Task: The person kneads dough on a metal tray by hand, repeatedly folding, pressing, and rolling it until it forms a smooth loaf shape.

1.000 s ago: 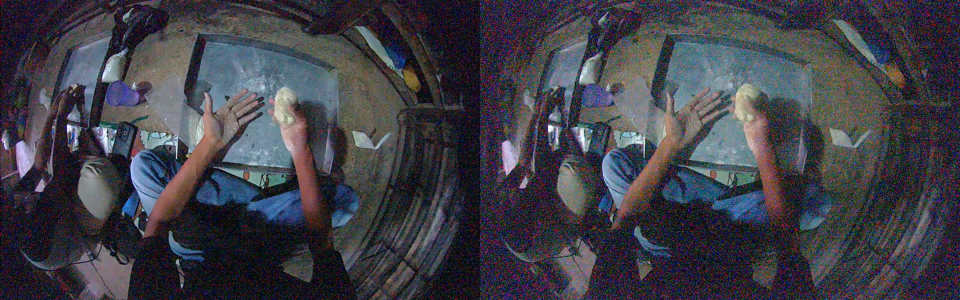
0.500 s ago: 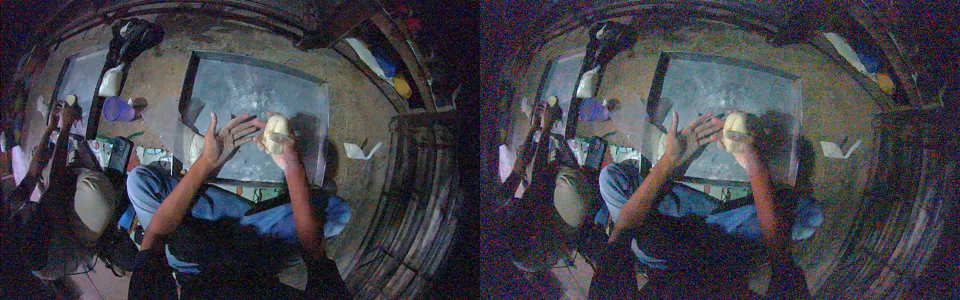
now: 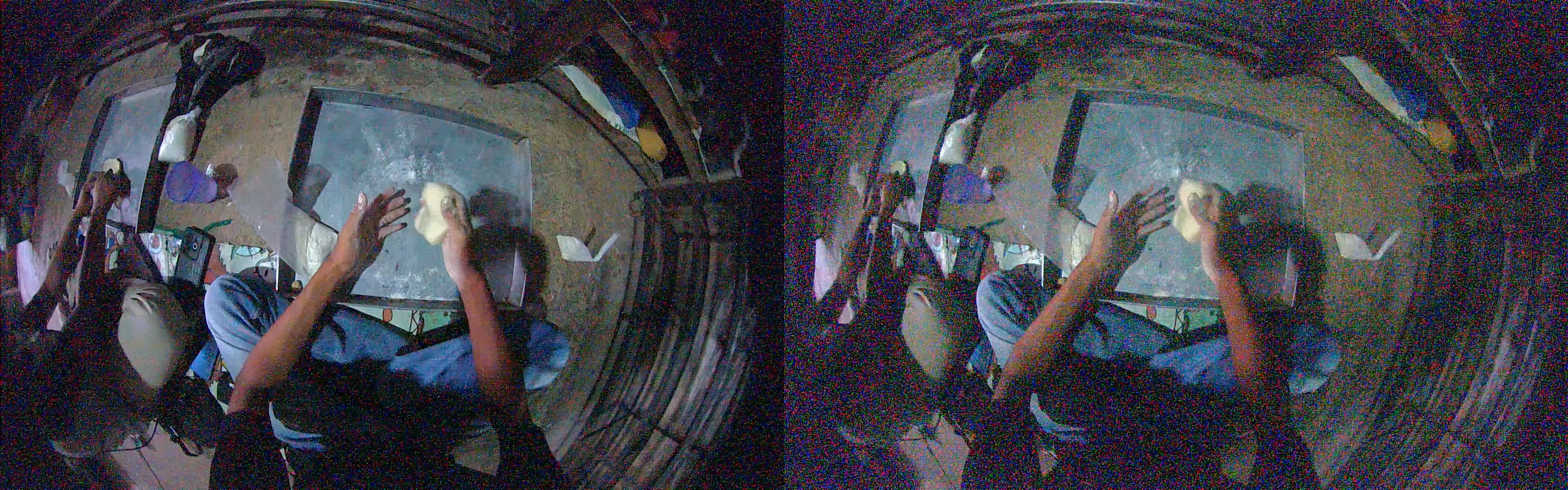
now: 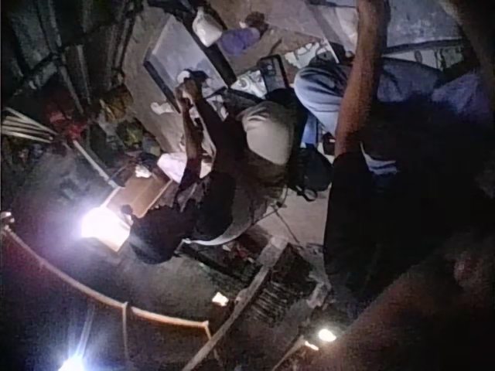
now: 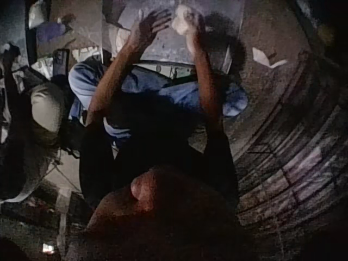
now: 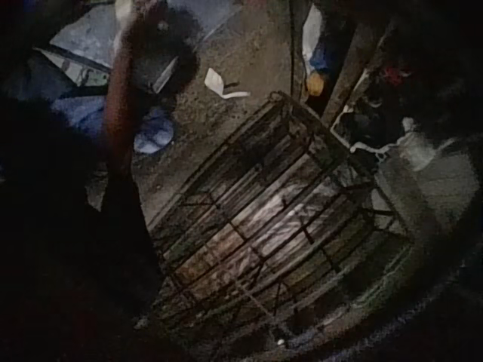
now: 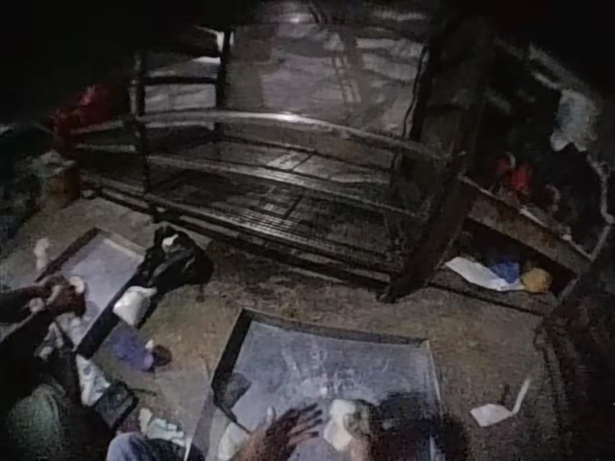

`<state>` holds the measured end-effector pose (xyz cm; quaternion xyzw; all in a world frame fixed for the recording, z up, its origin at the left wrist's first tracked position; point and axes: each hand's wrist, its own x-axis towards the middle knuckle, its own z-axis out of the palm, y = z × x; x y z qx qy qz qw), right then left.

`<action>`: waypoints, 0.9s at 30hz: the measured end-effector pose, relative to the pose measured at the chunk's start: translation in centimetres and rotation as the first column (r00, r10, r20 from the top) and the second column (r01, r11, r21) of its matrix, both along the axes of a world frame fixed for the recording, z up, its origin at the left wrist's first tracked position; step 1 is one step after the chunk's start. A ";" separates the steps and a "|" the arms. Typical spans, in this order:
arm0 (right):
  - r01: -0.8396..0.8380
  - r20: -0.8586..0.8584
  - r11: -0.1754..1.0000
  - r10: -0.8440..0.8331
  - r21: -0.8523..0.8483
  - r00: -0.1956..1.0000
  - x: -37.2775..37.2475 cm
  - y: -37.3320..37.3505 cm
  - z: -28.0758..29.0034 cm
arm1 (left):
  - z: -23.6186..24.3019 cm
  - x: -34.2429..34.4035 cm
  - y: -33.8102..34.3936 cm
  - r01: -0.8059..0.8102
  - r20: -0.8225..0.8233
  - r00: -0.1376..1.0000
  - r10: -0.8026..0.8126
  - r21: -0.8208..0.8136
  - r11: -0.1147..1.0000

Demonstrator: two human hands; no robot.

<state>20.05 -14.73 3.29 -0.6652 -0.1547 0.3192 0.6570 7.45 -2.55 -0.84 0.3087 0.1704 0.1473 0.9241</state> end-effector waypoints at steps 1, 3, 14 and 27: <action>-0.024 0.081 0.999 0.021 0.043 0.996 0.1 0.0 -0.7 | 0.3 0.2 -0.4 -0.030 -0.011 0.999 0.030 0.013 0.999; -0.383 0.413 0.908 0.420 -0.172 0.809 -0.9 0.4 -0.6 | -1.4 0.1 -0.7 -0.110 0.055 0.992 0.116 -0.111 0.988; -0.005 0.473 0.968 0.128 -0.252 0.872 -2.7 0.3 5.1 | 1.7 -1.8 1.6 -0.001 0.022 1.000 0.010 -0.360 0.933; -0.255 0.403 0.920 0.362 -0.297 0.840 -1.0 1.4 -0.1 | 2.0 -1.5 1.6 0.006 -0.124 0.992 -0.037 -0.237 0.971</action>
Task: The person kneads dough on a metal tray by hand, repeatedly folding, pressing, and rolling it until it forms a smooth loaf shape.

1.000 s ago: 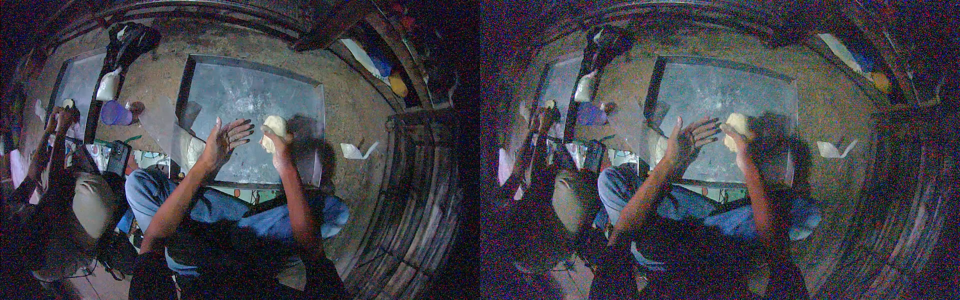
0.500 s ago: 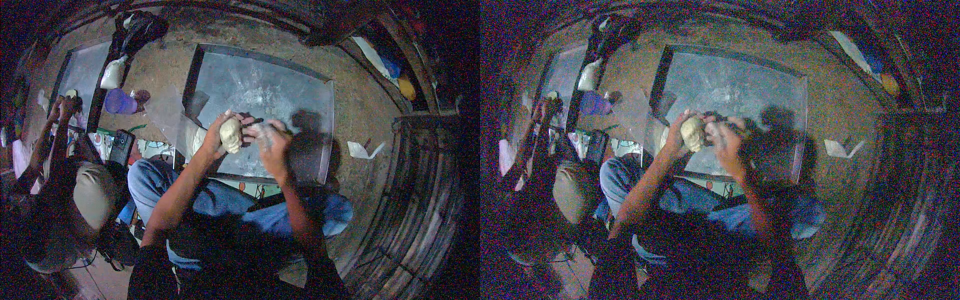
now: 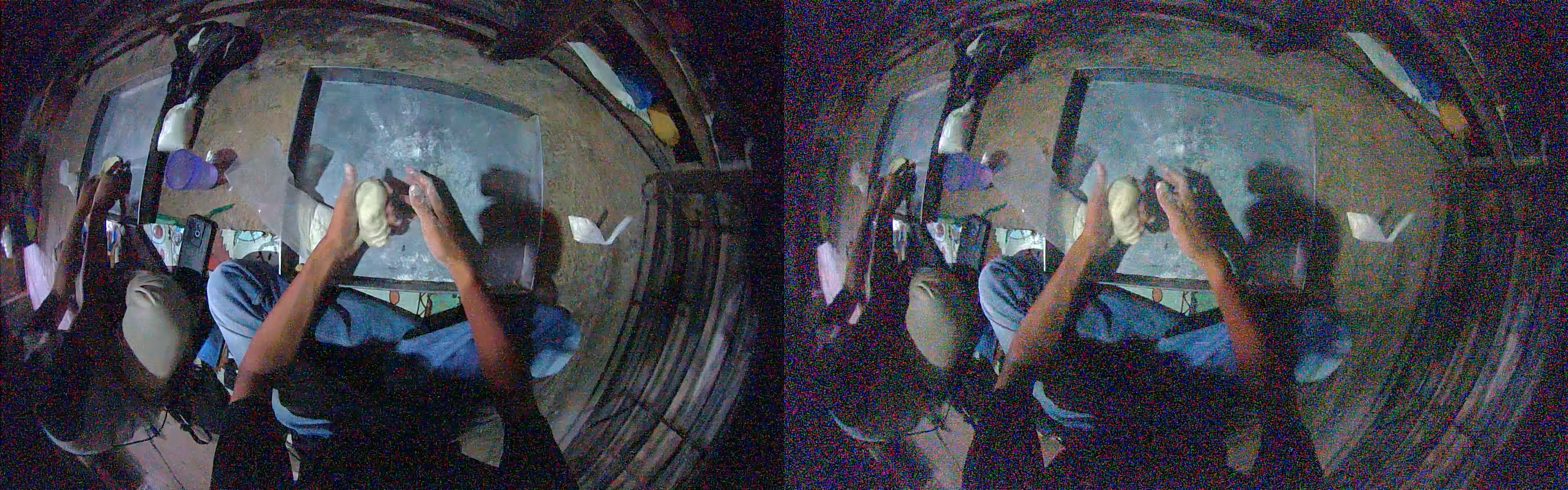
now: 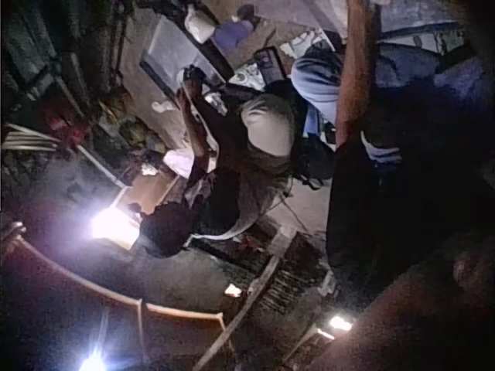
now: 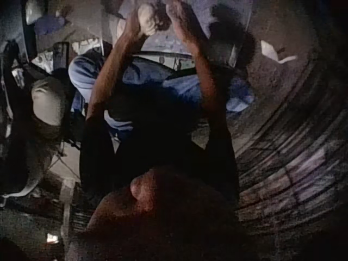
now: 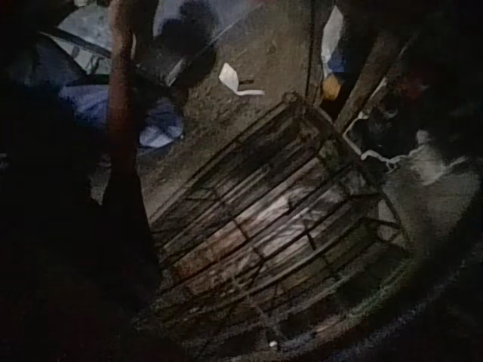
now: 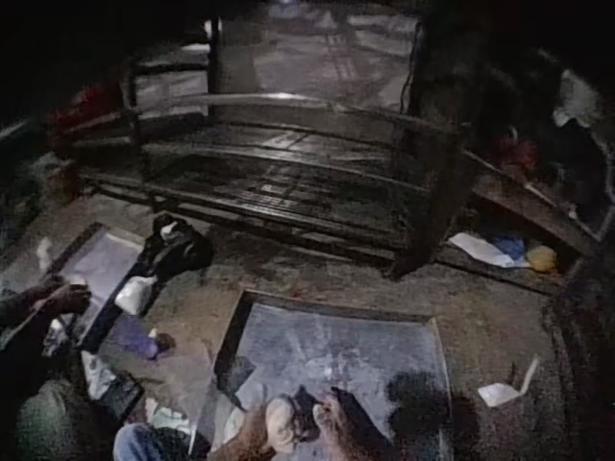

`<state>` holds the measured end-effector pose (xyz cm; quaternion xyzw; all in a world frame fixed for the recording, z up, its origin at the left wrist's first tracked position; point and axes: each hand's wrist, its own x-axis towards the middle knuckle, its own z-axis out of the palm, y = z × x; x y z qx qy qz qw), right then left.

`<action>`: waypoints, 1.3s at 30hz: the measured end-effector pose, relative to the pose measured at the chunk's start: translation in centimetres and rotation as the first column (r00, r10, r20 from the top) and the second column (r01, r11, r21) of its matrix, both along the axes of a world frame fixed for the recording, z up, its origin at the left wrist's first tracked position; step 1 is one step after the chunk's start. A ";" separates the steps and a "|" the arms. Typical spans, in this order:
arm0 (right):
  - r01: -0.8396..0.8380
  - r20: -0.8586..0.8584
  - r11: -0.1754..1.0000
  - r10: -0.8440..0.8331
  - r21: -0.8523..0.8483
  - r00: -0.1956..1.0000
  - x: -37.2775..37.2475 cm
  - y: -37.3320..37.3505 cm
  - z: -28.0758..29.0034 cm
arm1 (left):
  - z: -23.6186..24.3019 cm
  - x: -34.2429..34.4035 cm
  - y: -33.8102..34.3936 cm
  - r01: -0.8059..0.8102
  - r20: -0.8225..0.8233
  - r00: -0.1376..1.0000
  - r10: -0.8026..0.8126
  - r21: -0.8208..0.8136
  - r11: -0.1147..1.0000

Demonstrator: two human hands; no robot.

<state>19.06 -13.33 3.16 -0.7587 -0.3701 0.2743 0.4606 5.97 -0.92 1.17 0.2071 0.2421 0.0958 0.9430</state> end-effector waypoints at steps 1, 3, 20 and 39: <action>0.004 0.003 1.000 -0.004 -0.007 1.000 0.0 -0.1 -0.3 | 1.1 0.1 -0.2 -0.033 0.015 0.999 0.034 -0.019 0.999; 0.054 -0.058 0.998 -0.052 0.031 0.997 0.2 -0.2 -0.6 | 1.5 0.3 -0.1 -0.003 0.139 0.990 0.027 -0.172 0.985; 0.535 -0.823 0.838 -0.378 -0.109 0.425 2.0 -1.0 -0.6 | 1.0 0.3 0.9 0.285 0.531 0.823 -0.201 -0.080 0.955; 0.334 -0.739 0.924 -0.093 0.185 0.668 0.3 0.0 -0.8 | -3.9 2.0 -1.3 -0.149 0.118 0.985 0.126 0.204 0.968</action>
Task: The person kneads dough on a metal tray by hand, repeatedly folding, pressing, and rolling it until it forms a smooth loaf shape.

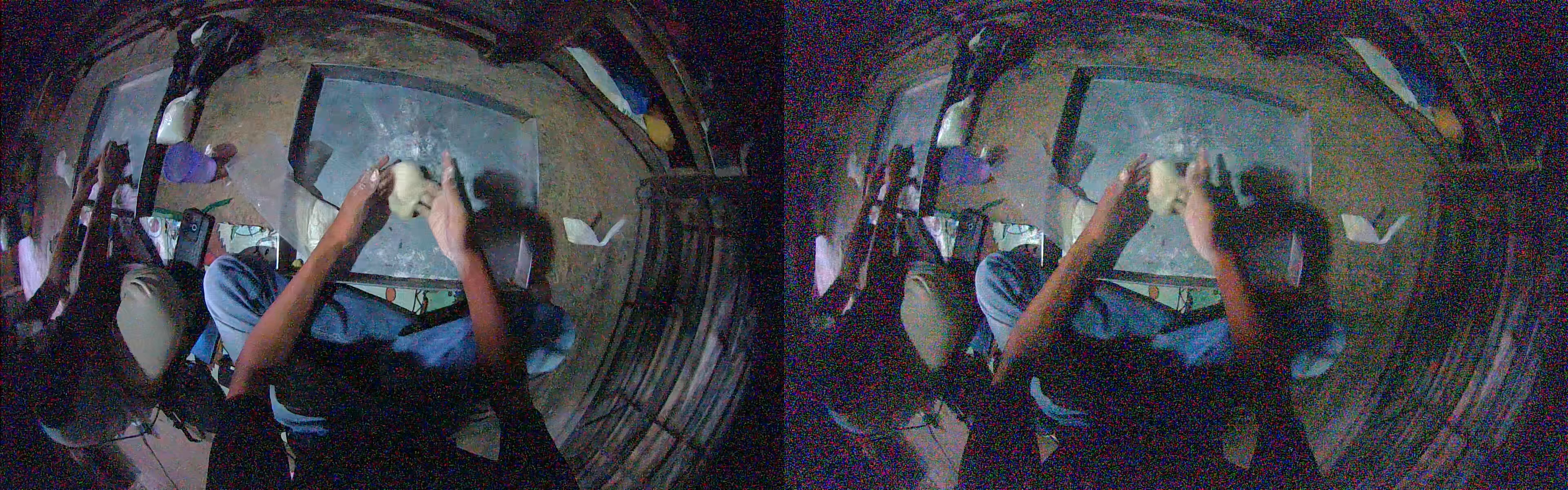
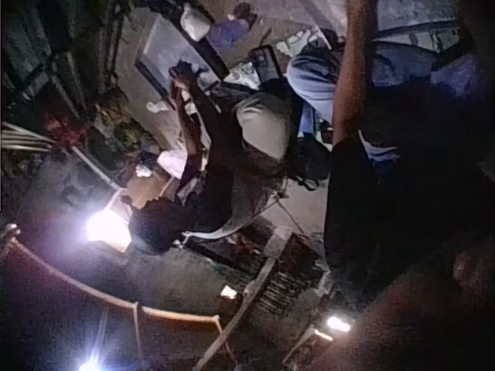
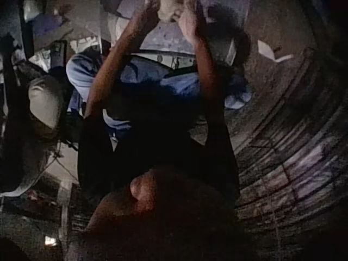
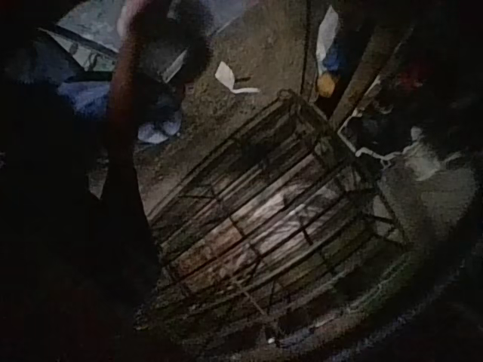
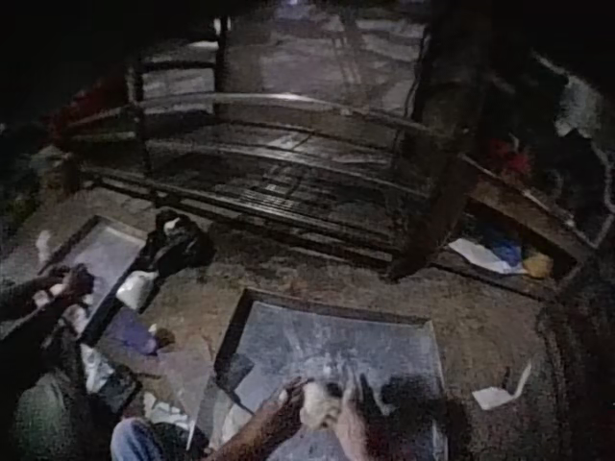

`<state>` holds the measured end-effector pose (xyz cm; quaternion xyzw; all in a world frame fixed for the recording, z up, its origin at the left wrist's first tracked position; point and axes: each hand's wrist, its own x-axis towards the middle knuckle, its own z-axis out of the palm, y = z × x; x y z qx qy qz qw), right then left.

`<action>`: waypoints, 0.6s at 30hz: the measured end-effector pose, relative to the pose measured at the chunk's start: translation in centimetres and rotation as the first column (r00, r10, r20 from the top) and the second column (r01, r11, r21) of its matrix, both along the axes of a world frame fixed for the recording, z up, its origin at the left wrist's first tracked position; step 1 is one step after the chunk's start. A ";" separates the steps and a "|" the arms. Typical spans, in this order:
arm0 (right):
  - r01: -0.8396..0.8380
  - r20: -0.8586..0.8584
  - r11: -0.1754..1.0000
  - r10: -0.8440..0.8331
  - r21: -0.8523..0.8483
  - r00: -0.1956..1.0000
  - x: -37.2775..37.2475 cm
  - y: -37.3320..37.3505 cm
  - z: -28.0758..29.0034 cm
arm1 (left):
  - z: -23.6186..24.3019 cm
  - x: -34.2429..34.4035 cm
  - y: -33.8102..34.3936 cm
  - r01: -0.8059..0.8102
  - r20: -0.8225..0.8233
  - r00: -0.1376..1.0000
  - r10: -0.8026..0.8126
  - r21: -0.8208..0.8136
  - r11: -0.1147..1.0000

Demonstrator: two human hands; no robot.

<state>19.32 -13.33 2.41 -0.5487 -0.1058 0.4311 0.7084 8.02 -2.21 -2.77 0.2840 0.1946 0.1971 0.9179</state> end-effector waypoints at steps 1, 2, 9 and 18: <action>-0.064 -0.042 0.996 0.067 0.065 0.997 -0.6 0.0 0.2 | 0.9 0.1 -0.3 0.014 0.024 1.000 -0.013 -0.062 0.998; -0.301 0.148 0.952 0.305 -0.045 0.941 -0.6 -0.7 0.3 | 1.3 -0.2 -0.2 0.023 -0.035 0.999 -0.022 0.018 1.000; -0.597 0.080 0.802 0.595 0.005 0.800 -1.4 -0.4 5.3 | 2.5 -1.9 2.0 -0.147 -0.456 0.878 0.145 0.031 0.989; -0.243 0.029 0.970 0.243 0.025 0.970 -1.0 -1.0 -0.5 | 2.7 -3.2 -0.5 0.136 -0.091 0.986 -0.138 -0.028 0.990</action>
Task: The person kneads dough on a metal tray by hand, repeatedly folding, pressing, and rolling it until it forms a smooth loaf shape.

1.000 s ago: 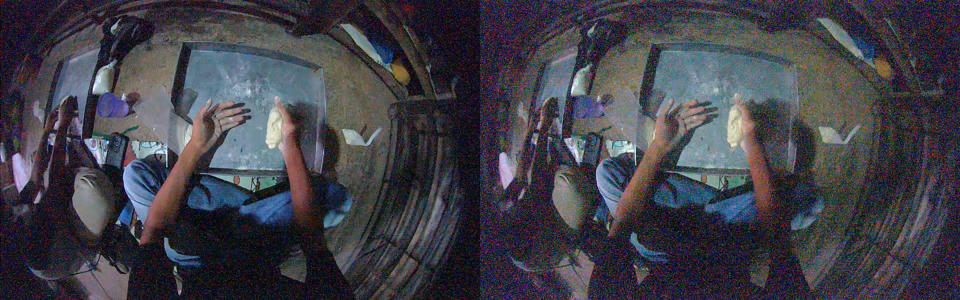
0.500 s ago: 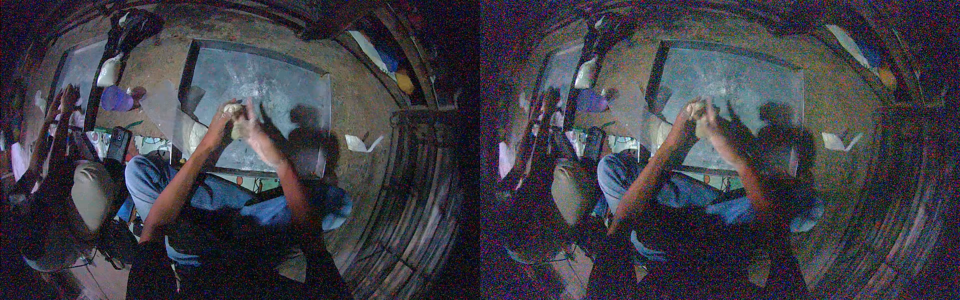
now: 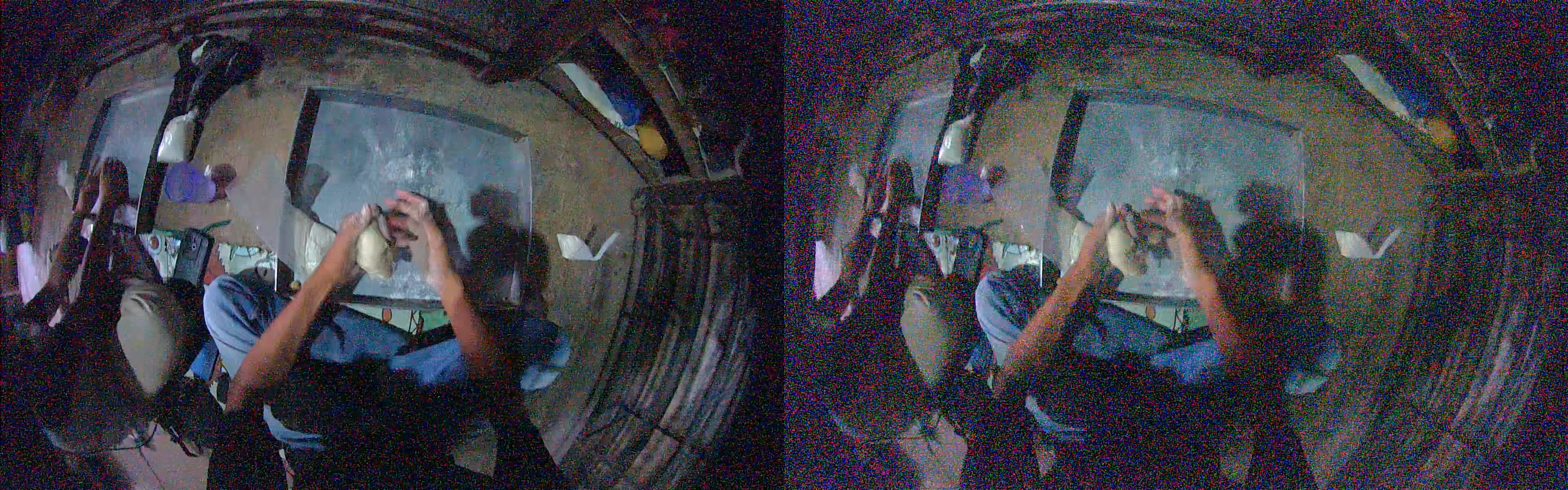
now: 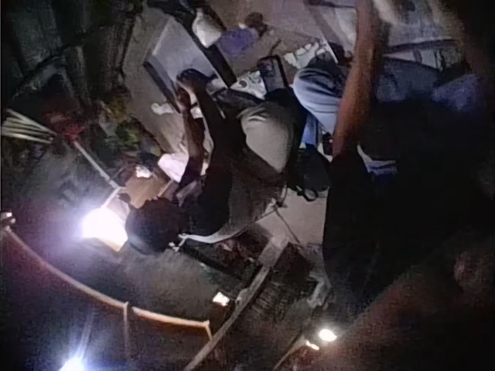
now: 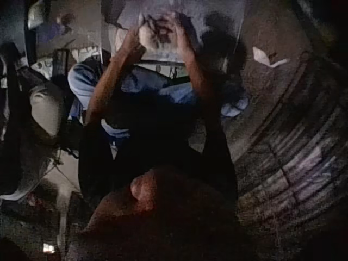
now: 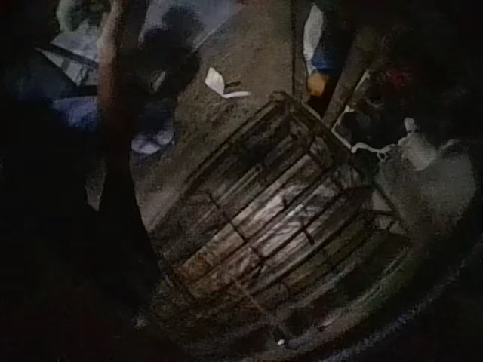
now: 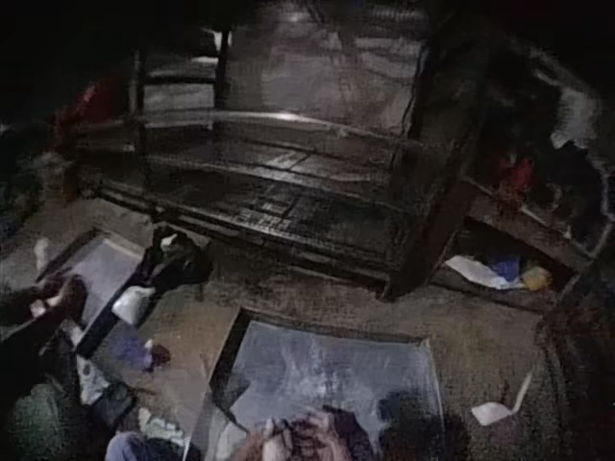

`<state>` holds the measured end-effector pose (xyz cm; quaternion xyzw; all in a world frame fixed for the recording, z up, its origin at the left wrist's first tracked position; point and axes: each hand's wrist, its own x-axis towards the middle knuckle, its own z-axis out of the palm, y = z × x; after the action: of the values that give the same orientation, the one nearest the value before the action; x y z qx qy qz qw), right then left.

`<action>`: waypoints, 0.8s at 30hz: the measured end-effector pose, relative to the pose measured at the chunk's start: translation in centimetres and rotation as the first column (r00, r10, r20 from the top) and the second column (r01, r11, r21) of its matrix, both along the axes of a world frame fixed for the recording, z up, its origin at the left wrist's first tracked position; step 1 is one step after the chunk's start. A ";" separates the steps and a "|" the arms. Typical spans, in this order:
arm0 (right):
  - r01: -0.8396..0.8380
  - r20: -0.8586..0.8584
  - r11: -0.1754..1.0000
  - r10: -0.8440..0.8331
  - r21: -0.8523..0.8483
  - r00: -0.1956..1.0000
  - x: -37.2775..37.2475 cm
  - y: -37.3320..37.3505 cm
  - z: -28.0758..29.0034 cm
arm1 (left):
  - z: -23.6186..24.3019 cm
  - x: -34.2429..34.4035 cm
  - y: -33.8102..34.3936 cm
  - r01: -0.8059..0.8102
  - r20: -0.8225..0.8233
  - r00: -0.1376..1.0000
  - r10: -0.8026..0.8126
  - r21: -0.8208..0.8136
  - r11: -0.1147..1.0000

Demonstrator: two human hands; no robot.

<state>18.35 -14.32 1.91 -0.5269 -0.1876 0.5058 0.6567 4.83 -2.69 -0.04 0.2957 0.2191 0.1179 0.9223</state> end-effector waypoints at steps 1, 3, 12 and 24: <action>0.006 -0.052 0.998 -0.003 0.055 0.999 -0.8 0.2 -0.1 | 2.2 -0.6 -1.0 0.029 0.034 0.999 -0.026 -0.085 0.996; 0.036 -0.120 0.993 -0.022 0.114 0.992 -2.2 0.9 -1.2 | 1.0 -0.4 -1.2 0.082 0.088 0.994 -0.070 -0.140 0.987; -0.045 0.071 0.979 0.060 -0.197 0.996 -1.8 0.1 -1.1 | -0.4 0.9 0.8 0.118 -0.143 0.968 0.206 0.985 0.129; 0.416 0.139 0.847 -0.392 -0.333 0.909 4.4 -1.8 -2.6 | -2.2 2.4 1.0 0.014 0.103 0.995 -0.006 -0.083 0.996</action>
<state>22.71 -16.14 -0.73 -0.6806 0.0002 0.3642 0.6358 7.22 -1.64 -2.22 0.2515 0.1746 0.1191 0.9445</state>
